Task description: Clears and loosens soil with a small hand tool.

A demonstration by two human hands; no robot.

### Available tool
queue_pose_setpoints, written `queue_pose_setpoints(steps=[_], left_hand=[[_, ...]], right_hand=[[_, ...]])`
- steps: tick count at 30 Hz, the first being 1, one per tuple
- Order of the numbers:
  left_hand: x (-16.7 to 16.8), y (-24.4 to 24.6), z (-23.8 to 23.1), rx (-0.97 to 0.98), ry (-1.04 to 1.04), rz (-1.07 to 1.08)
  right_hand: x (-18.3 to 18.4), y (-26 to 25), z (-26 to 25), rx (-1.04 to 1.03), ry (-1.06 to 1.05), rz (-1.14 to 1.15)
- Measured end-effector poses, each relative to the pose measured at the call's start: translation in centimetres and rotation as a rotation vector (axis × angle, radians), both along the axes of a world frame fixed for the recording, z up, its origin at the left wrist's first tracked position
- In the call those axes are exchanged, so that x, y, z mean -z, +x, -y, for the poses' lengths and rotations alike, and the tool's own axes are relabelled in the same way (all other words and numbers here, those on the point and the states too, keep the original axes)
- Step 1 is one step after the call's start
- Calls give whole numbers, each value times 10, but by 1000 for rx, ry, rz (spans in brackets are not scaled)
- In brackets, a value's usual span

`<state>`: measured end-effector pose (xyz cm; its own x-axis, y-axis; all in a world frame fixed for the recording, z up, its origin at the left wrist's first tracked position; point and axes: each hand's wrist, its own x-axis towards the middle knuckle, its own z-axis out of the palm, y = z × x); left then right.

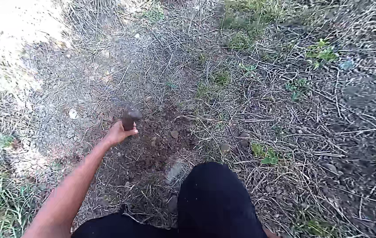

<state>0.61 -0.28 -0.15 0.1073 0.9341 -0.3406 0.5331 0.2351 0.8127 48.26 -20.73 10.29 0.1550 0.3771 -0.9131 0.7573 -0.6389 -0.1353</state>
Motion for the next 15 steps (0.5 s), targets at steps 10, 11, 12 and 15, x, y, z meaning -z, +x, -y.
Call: queue_pose_setpoints(steps=[10,11,12,15], left_hand=[[-86,70,36,-108,14,-212],[-103,81,34,-127,-1,-271],[-118,89,32,-135,-5,-336],[-160,107,27,-112,-29,-542]], right_hand=[[-52,-112,-286,-780,1411,-973],[-76,-136,-289,-923,1463,-1006],[-97,-155,-288,-1105,1439,-952],[-133,-185,-279,-1577,1048,-524]])
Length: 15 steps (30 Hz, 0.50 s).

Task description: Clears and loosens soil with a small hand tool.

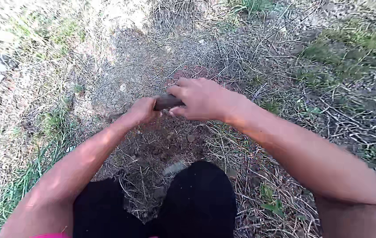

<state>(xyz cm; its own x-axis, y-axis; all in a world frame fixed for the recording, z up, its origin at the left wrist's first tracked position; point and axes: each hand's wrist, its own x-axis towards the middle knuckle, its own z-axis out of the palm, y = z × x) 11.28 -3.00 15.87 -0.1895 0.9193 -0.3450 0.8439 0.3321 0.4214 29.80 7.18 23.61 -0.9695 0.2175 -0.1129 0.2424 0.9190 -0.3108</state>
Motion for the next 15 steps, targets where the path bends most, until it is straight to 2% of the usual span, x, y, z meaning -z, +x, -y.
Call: queue_pose_setpoints(steps=[2,4,8,10,12,15], left_hand=[[-25,14,-4,74,-21,-136],[-35,27,-6,142,14,-212],[-32,36,-5,175,327,-242],[-32,30,-2,130,488,-161],[-41,18,1,5,675,36],[-44,8,7,-302,1089,471]], right_hand=[[-3,0,-1,34,-1,211],[-1,12,-9,58,-62,260],[30,45,-16,257,-426,37],[67,66,-12,352,-623,-19],[124,86,-1,476,-686,-49],[234,110,37,732,-752,159]])
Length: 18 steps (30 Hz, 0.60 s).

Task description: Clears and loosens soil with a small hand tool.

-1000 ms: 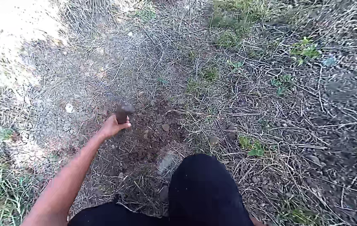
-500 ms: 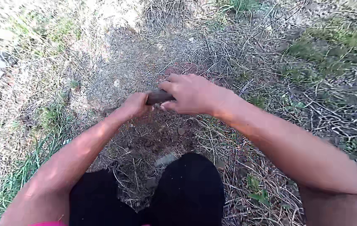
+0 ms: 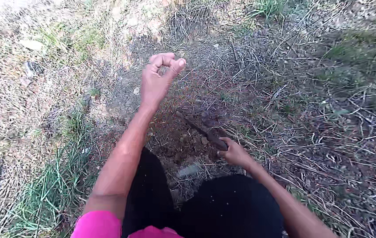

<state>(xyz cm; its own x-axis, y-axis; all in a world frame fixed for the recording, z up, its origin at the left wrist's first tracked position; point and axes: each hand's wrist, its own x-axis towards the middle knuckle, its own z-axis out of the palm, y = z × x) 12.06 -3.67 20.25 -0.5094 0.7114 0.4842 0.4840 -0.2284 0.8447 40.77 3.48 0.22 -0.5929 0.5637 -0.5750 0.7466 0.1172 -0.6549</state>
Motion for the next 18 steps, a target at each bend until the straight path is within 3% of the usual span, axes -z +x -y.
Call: queue_pose_setpoints(steps=[2,4,7,9,11,13,16,18], left_hand=[[0,4,0,-119,192,401],[11,2,0,-211,217,653],[52,-18,19,-140,38,778],[61,-36,40,-121,-45,979],[51,-50,56,-192,46,1176],[41,-59,69,-210,195,1222],[38,-63,78,-153,247,1182],[40,-63,79,-89,192,1166]], right_hand=[[63,17,35,146,-116,66],[78,31,62,368,-215,3],[15,49,72,610,-284,-90],[-33,66,77,693,-308,-146],[-55,82,79,798,-321,-224],[-60,81,68,868,-340,-253],[-26,45,32,994,-474,-245],[36,1,-3,1096,-580,-261]])
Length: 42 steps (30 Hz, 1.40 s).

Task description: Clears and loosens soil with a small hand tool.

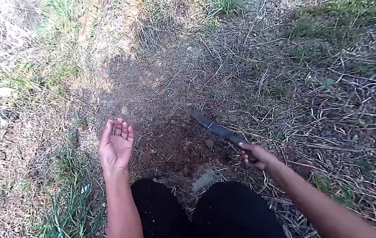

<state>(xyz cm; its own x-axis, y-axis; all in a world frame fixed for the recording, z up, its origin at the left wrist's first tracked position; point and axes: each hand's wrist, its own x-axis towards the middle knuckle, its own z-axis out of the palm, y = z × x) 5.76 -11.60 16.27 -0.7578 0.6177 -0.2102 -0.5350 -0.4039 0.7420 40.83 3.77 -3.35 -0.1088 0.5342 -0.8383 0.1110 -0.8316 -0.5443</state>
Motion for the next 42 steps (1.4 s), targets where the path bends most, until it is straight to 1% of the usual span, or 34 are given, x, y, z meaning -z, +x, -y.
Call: queue_pose_setpoints(steps=[1,2,3,4,6,8,9,10,11,12,15,17,19,20,21,22,24,25,27,28,29,30,32,33,34,35,37,39,41,42], left_hand=[[2,1,1,39,-6,-7],[5,2,2,61,-9,-9],[7,3,1,63,-11,-11],[6,3,-3,51,-16,-24],[5,1,-2,39,-37,-69],[13,0,-4,74,-37,-82],[16,-2,-8,92,-51,-91],[20,-4,-12,103,-68,-94],[23,-7,-16,112,-86,-94],[26,-9,-18,117,-95,-86],[29,-16,-20,135,-50,-52],[31,-20,-20,147,-30,-48],[34,-23,-23,138,-64,-47],[35,-24,-25,119,-98,-44],[35,-24,-28,98,-133,-47],[34,-24,-30,77,-161,-57],[35,-23,-32,63,-179,-81],[36,-21,-32,72,-176,-97],[36,-21,-36,102,-156,-133],[37,-19,-36,115,-156,-145],[40,-16,-36,124,-160,-150],[42,-13,-39,131,-170,-165],[42,-7,-46,134,-197,-196],[43,-5,-48,148,-204,-210],[43,-4,-47,169,-204,-222],[43,-3,-47,188,-193,-230],[43,-3,-46,221,-161,-239],[42,-3,-46,220,-159,-236],[40,-1,-46,196,-176,-214],[37,1,-46,183,-184,-199]], right_hand=[[38,-24,-14,25,-14,2],[72,-43,-22,9,11,27],[96,-61,-24,-42,58,75],[106,-80,-21,-126,119,137],[103,-109,0,-411,255,301],[76,-105,6,-736,372,493],[62,-97,6,-856,416,560],[49,-84,5,-923,441,592],[37,-65,6,-925,453,576],[26,-43,9,-868,461,532],[-19,21,34,-626,439,380],[-52,47,59,-414,365,262],[-66,56,66,-256,298,199],[-64,53,61,-204,242,188],[-54,44,49,-158,178,179],[-35,29,33,-108,113,159],[19,-7,0,-41,9,124],[44,-21,-8,-34,-1,121],[73,-40,1,-97,50,151],[81,-44,13,-201,115,214],[83,-43,24,-359,209,315],[76,-45,28,-540,292,419],[48,-50,30,-880,397,585],[33,-46,30,-953,418,610],[19,-35,28,-938,434,585],[7,-20,24,-850,447,524],[-9,10,17,-596,435,359],[-22,21,9,-368,342,214],[-18,15,-10,-268,260,162],[-6,7,-25,-239,215,146]])
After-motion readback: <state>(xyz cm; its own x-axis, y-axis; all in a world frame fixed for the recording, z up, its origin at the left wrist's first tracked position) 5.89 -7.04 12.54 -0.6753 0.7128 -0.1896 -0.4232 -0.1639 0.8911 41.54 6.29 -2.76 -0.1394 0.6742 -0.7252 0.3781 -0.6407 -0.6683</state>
